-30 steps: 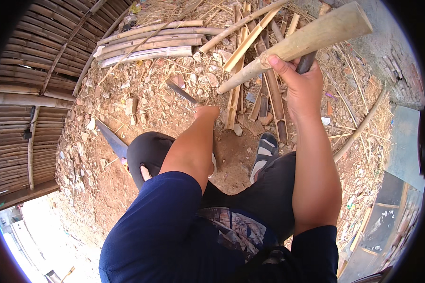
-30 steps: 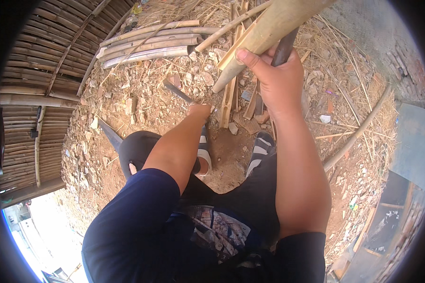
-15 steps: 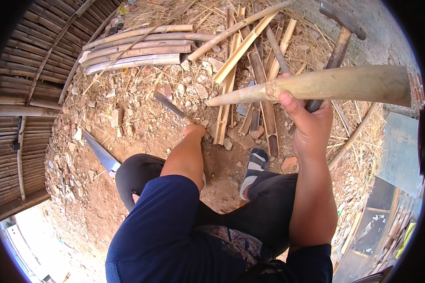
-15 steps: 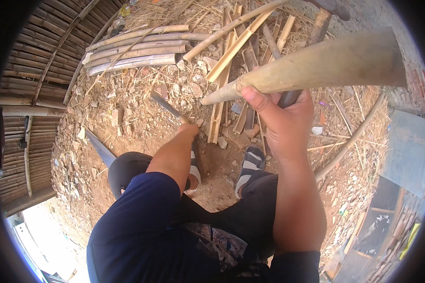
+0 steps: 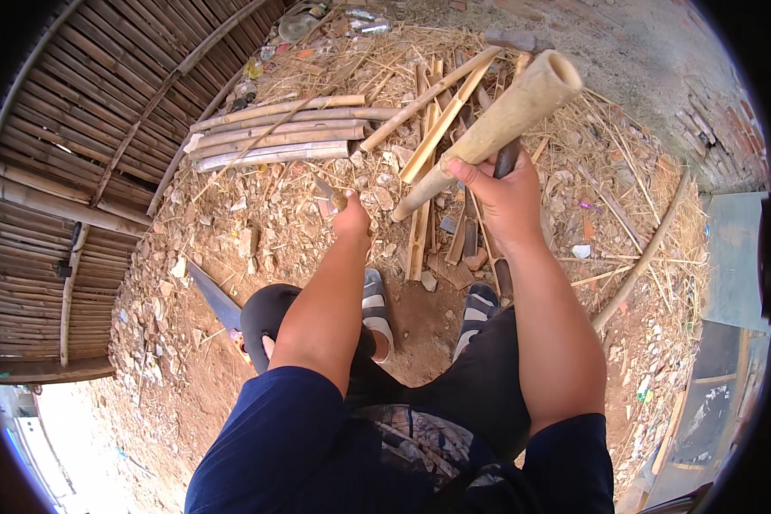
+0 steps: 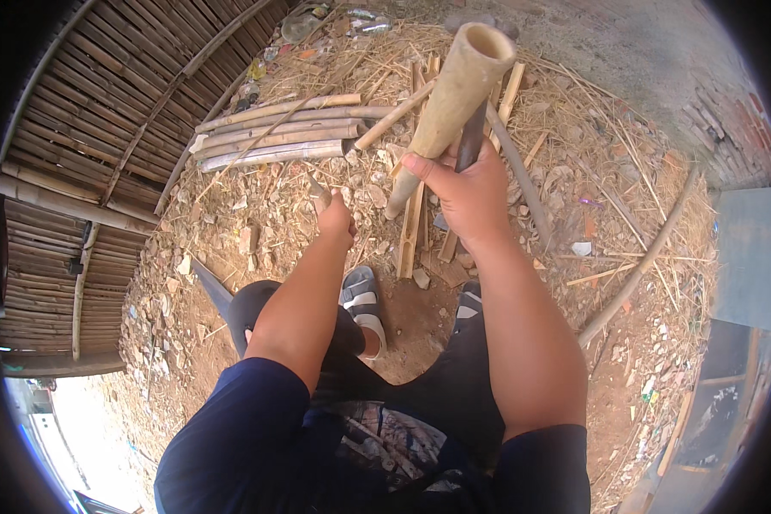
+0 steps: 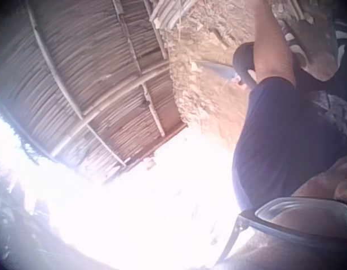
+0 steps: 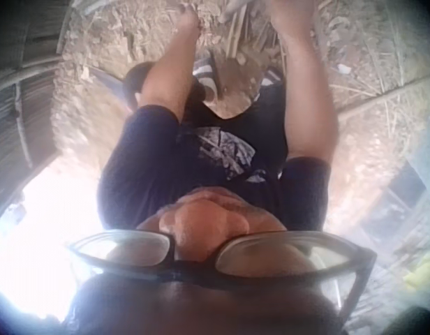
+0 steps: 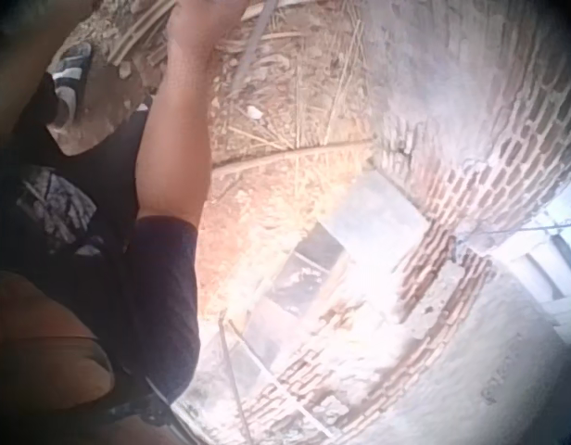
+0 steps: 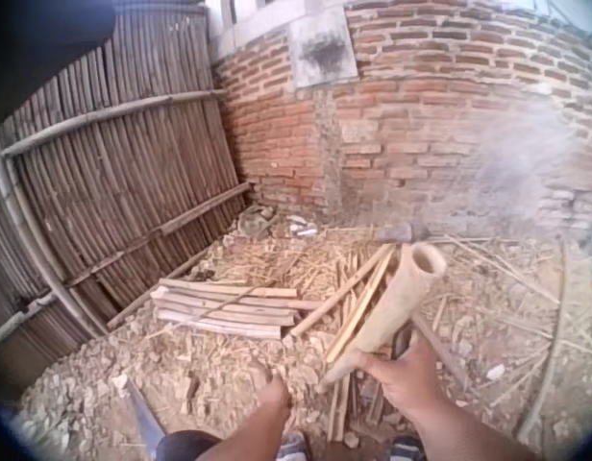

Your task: The person splits bamboo pieces by hitting a knife into the top of the bamboo stalk with a hammer and then pulling the knife down through the length of the bamboo.

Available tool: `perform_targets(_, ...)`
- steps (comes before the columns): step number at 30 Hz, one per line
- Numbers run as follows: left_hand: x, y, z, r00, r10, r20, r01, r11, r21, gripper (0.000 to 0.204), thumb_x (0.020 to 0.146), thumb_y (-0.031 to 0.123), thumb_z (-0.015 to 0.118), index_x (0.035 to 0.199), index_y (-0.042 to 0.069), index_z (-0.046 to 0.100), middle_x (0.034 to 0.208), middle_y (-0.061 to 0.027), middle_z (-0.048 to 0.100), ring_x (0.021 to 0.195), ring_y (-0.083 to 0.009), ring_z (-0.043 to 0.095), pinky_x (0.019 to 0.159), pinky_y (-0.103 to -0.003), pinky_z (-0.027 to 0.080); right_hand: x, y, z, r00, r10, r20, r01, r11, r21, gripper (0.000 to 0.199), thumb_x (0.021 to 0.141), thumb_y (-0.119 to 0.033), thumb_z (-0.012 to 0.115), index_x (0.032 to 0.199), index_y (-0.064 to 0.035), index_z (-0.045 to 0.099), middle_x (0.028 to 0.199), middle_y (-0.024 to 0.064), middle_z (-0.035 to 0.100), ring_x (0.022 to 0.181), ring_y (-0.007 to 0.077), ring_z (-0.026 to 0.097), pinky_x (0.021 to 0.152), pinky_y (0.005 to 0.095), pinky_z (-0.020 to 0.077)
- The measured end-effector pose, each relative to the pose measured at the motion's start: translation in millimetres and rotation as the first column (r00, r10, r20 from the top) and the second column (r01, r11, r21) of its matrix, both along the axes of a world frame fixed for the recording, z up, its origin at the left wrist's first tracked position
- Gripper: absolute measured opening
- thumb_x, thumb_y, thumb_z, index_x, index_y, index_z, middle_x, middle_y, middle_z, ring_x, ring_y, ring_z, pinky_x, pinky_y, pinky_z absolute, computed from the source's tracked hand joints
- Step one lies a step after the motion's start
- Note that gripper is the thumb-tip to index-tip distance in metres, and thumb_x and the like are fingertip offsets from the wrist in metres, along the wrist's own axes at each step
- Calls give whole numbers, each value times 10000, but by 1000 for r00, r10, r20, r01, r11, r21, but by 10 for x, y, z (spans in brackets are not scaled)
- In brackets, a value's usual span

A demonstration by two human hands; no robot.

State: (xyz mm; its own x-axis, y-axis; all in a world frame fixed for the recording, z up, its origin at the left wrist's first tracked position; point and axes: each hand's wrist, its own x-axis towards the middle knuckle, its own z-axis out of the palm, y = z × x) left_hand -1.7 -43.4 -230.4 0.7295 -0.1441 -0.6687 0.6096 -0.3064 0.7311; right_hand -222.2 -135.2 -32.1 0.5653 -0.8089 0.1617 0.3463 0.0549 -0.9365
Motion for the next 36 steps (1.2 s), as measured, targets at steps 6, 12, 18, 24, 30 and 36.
perform_targets(6,26,745,1585,941,-199,274,309,836,-453,475,1057,514,529,1080,41,572,691,24,434,569,-121,421,527,-275,351,163,11,-173,988,-157,11,156,972,-173,468,799,-149,907,1098,30,596,967,107,735,855,155,717,741,311,579)
perform_targets(12,-407,1802,2593,768,-264,584,610,580,-541,504,1050,467,551,1211,-10,564,635,24,406,534,-109,392,530,-262,325,265,258,-252,911,-398,-110,351,886,-303,537,746,-283,953,1023,25,611,885,110,720,789,188,715,695,327,569)
perform_targets(18,-598,2278,2910,690,-389,610,722,424,-547,598,975,467,666,1254,-46,540,595,-3,442,487,-120,413,504,-270,336,302,590,-23,864,-454,-218,356,857,-372,546,710,-341,966,976,-10,623,870,108,712,758,226,703,699,368,548)
perform_targets(24,-680,2244,2973,626,-455,633,779,323,-538,649,958,543,653,1236,-34,548,591,12,456,452,-121,433,461,-297,354,327,683,47,853,-453,-260,345,862,-371,566,700,-359,968,972,-8,617,857,132,717,774,262,715,709,395,551)
perform_targets(30,-807,2077,3086,584,-444,679,812,325,-485,780,934,535,683,1337,-114,527,637,-16,487,483,-139,480,461,-285,394,346,681,75,841,-445,-308,314,865,-391,588,692,-379,970,971,-4,614,866,144,726,778,270,729,712,397,561)
perform_targets(36,-880,1964,3111,556,-470,685,830,356,-429,811,922,505,694,1386,-129,494,644,-28,517,495,-131,505,464,-263,410,369,676,53,842,-471,-263,348,847,-403,592,693,-393,975,971,4,636,855,122,727,757,228,715,692,366,562)
